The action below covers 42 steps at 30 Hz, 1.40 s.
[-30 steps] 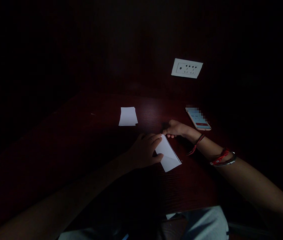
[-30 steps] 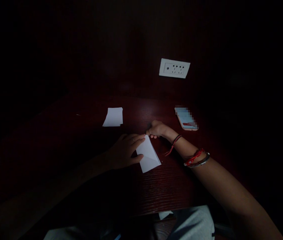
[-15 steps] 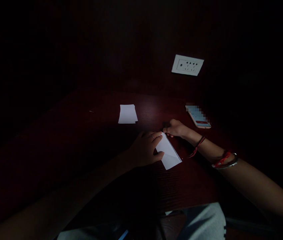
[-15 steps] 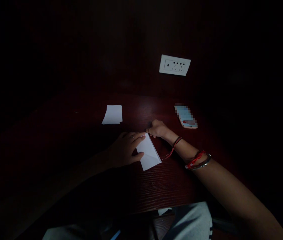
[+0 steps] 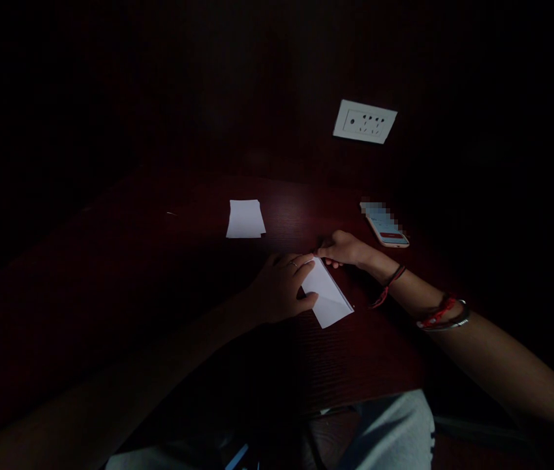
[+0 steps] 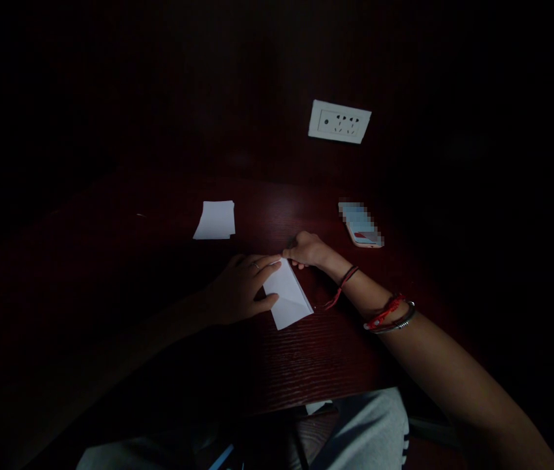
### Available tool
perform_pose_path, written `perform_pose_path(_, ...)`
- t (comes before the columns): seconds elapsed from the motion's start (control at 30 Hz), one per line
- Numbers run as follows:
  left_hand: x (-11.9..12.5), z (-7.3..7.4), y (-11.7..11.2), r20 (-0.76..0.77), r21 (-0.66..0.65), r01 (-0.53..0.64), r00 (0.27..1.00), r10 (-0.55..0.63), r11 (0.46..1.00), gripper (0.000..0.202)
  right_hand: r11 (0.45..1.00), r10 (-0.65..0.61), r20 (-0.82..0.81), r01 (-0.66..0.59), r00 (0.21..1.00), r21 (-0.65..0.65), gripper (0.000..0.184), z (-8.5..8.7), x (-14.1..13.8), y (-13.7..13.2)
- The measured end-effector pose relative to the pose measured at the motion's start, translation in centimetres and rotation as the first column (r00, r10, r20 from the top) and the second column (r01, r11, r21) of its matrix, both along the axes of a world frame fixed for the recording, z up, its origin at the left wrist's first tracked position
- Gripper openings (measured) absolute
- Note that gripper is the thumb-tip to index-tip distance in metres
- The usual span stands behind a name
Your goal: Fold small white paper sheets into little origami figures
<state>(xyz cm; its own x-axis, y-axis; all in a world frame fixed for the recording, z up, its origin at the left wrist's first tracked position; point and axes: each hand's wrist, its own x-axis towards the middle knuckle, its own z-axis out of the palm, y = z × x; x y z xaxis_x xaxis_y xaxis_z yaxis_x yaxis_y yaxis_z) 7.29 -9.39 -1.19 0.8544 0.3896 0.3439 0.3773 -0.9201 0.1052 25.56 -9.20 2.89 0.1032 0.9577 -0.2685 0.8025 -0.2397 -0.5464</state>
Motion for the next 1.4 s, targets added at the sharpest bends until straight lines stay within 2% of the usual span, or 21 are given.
perform_pose_path(0.1,0.0,0.0,0.0,0.01,-0.004,0.001,1.0,-0.001,1.0,0.052,1.0,0.002,0.019,-0.002,1.0,-0.003,0.016,0.1,-0.1,0.0)
perform_pose_path(0.33,0.1,0.2,-0.1,0.01,-0.012,-0.004,1.0,0.004,1.0,0.052,0.998,-0.056,0.068,0.056,0.996,-0.004,0.018,0.1,-0.1,-0.3)
perform_pose_path(0.6,-0.1,0.5,0.0,0.009,-0.015,-0.002,1.0,0.002,1.0,0.052,1.0,-0.014,0.0,0.014,1.0,-0.005,0.024,0.2,0.0,-1.0)
perform_pose_path(0.8,-0.1,0.6,0.1,0.018,-0.026,0.002,1.0,-0.002,1.0,0.051,1.0,-0.002,0.045,0.002,0.999,-0.011,0.014,0.3,-0.2,-0.9)
perform_pose_path(0.97,-0.1,0.6,0.1,0.015,-0.027,0.003,1.0,-0.003,1.0,0.05,1.0,-0.02,0.087,0.021,0.996,-0.008,0.016,0.7,-0.4,-1.2)
perform_pose_path(1.2,-0.1,0.6,0.2,0.019,-0.028,0.005,1.0,-0.005,1.0,0.051,1.0,0.017,0.04,-0.016,0.999,-0.007,0.023,0.5,0.0,-1.8)
perform_pose_path(1.4,-0.1,0.7,0.2,0.011,-0.041,0.002,1.0,-0.001,0.999,0.05,0.999,0.036,0.101,-0.036,0.994,0.002,0.016,0.9,-0.3,-2.0)
